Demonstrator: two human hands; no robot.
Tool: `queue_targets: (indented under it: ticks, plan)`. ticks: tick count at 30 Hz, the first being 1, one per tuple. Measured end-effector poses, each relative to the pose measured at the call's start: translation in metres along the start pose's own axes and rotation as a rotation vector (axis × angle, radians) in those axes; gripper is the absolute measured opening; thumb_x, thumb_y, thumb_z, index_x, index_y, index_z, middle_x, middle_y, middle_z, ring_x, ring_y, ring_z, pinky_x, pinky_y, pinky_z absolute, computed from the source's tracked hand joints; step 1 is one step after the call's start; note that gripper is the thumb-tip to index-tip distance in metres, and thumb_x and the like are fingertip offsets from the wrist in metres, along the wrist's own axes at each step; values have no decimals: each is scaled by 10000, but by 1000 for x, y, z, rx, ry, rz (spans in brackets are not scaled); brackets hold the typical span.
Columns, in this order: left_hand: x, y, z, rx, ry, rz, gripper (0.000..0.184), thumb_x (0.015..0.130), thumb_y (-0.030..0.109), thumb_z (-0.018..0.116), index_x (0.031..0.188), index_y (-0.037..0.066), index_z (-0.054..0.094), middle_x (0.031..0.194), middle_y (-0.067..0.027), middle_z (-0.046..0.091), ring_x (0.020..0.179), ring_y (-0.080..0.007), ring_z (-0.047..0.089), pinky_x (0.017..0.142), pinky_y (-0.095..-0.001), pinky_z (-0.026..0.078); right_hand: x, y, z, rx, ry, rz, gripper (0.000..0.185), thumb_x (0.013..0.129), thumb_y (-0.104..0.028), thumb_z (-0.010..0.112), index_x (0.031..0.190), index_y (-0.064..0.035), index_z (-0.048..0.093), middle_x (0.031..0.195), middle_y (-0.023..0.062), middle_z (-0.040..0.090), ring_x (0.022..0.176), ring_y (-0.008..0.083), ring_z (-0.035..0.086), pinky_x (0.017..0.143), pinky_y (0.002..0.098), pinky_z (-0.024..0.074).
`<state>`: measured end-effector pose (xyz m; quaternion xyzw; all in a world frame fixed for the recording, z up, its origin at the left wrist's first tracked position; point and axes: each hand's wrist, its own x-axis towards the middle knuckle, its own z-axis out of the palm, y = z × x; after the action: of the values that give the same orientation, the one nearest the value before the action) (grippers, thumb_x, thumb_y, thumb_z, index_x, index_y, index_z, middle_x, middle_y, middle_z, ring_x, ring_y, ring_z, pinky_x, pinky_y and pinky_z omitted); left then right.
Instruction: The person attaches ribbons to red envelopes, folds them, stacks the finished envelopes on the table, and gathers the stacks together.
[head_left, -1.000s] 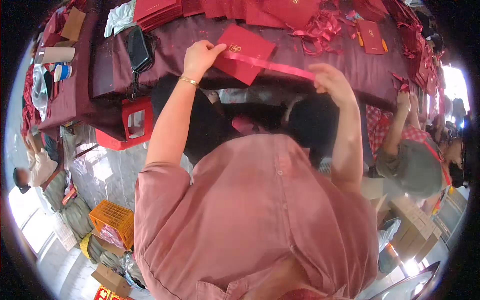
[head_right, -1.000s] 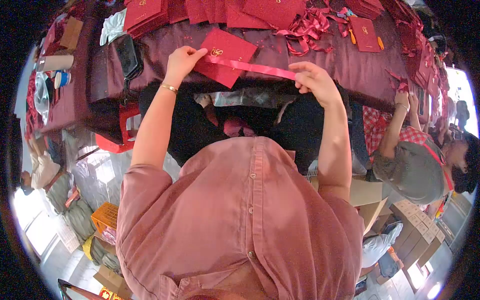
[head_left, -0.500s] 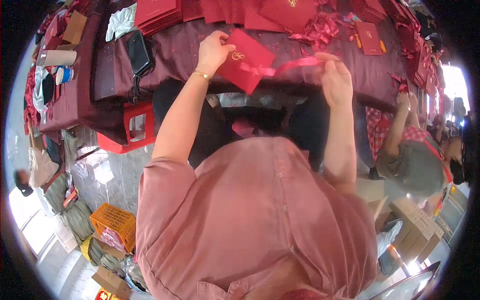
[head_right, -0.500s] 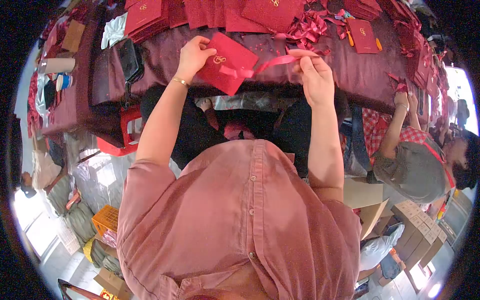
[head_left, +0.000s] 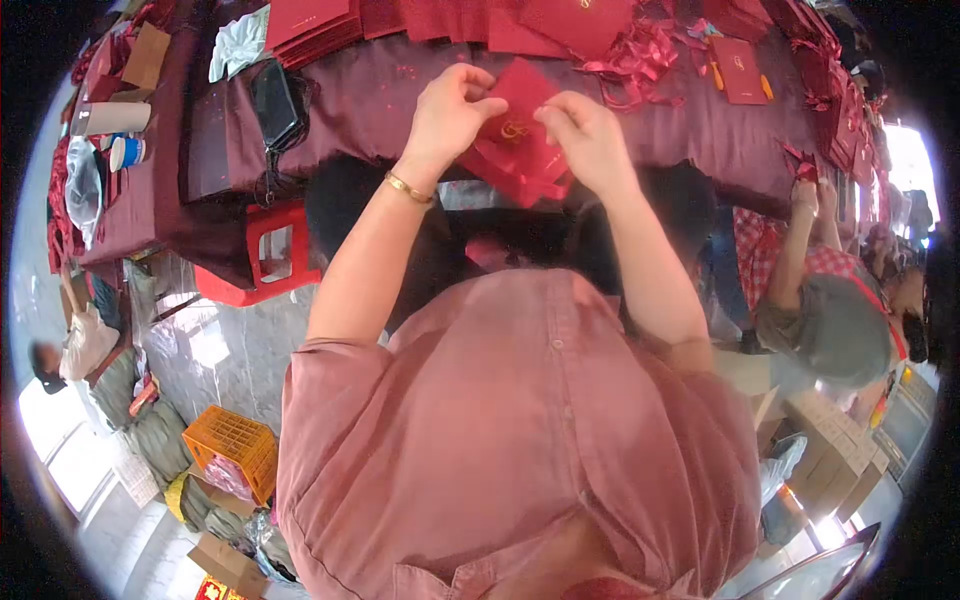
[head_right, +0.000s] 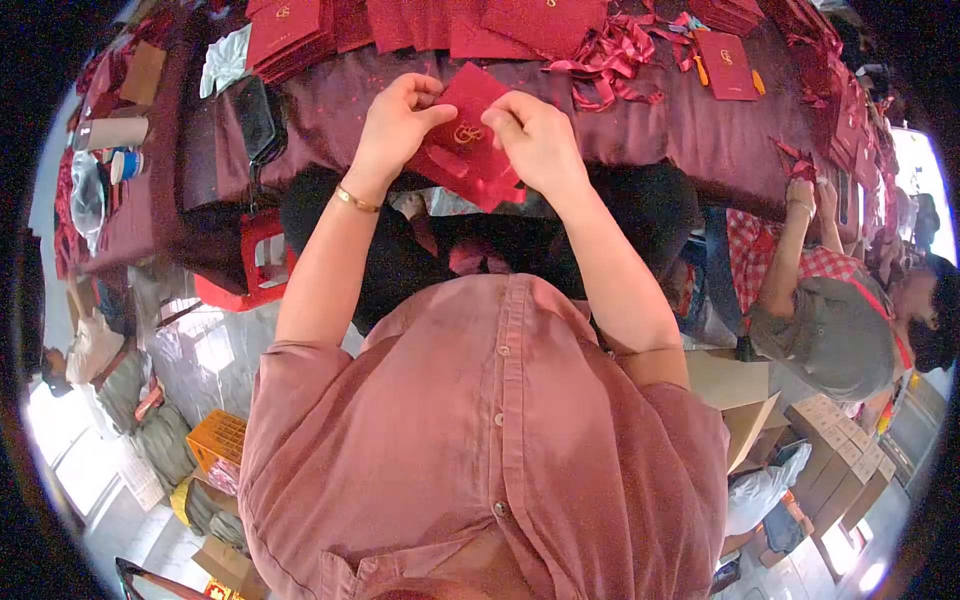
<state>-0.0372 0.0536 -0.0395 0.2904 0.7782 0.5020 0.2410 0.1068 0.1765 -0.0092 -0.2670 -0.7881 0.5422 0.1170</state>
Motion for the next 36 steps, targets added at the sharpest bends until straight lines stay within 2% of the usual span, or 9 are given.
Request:
queue_targets:
  ticks: [6,9,19,21,25,31,33,34,36]
  plan:
    - [-3,3,3,-137,-106,10,231,797,9,665,1019,-23,611,848,-34,659,754,-79,592,678,-203,474,6,5,6,-170,70,-154,167,841,-180,599,827,-15,628,698,173,618,645,293,633,606,370,484]
    - [-2,-2,6,-183,-122,7,233,803,-4,654,1032,-27,619,863,-36,662,770,-82,597,691,-206,483,5,4,7,-209,129,-212,162,823,-187,607,797,-29,631,713,178,621,673,354,624,608,409,486]
    - [-13,15,6,-179,-152,34,258,805,-6,648,1061,-31,630,882,-53,676,787,-90,613,702,-219,495,6,0,7,-276,163,-197,184,805,-218,607,744,-46,633,678,172,617,661,363,621,602,424,497]
    - [-18,24,5,9,-92,110,255,797,7,659,1050,-13,645,880,-60,687,790,-87,619,708,-231,502,5,-1,8,-386,211,-228,177,807,-202,612,797,-28,643,656,161,605,594,280,626,567,357,479]
    - [-23,28,8,-65,-65,95,258,776,10,667,1034,7,660,871,-82,698,779,-107,640,715,-248,509,4,-3,12,-434,265,-245,174,800,-210,606,770,-41,633,652,166,602,608,331,622,562,391,481]
    - [-28,27,14,86,48,297,266,757,42,670,1023,34,672,865,-112,699,788,-174,673,725,-289,517,6,-4,14,-608,261,-264,188,800,-226,608,752,-45,625,687,186,603,637,361,612,581,419,480]
    - [-31,30,12,159,51,391,226,764,95,643,981,43,674,862,-175,672,808,-299,666,703,-335,524,16,3,8,-385,112,-285,194,815,-240,613,792,-50,642,685,171,616,654,331,627,611,402,487]
    - [-31,32,11,158,52,391,226,764,95,643,981,43,674,862,-175,672,808,-299,666,703,-335,524,15,0,3,-386,112,-285,194,815,-240,613,792,-50,642,685,171,616,654,331,627,611,402,487]
    - [-31,34,6,107,1,269,269,765,60,674,1033,35,668,857,-106,694,780,-162,664,720,-291,513,15,-10,-7,-227,-118,19,204,836,-251,609,851,-53,657,729,142,641,701,290,640,664,365,496]
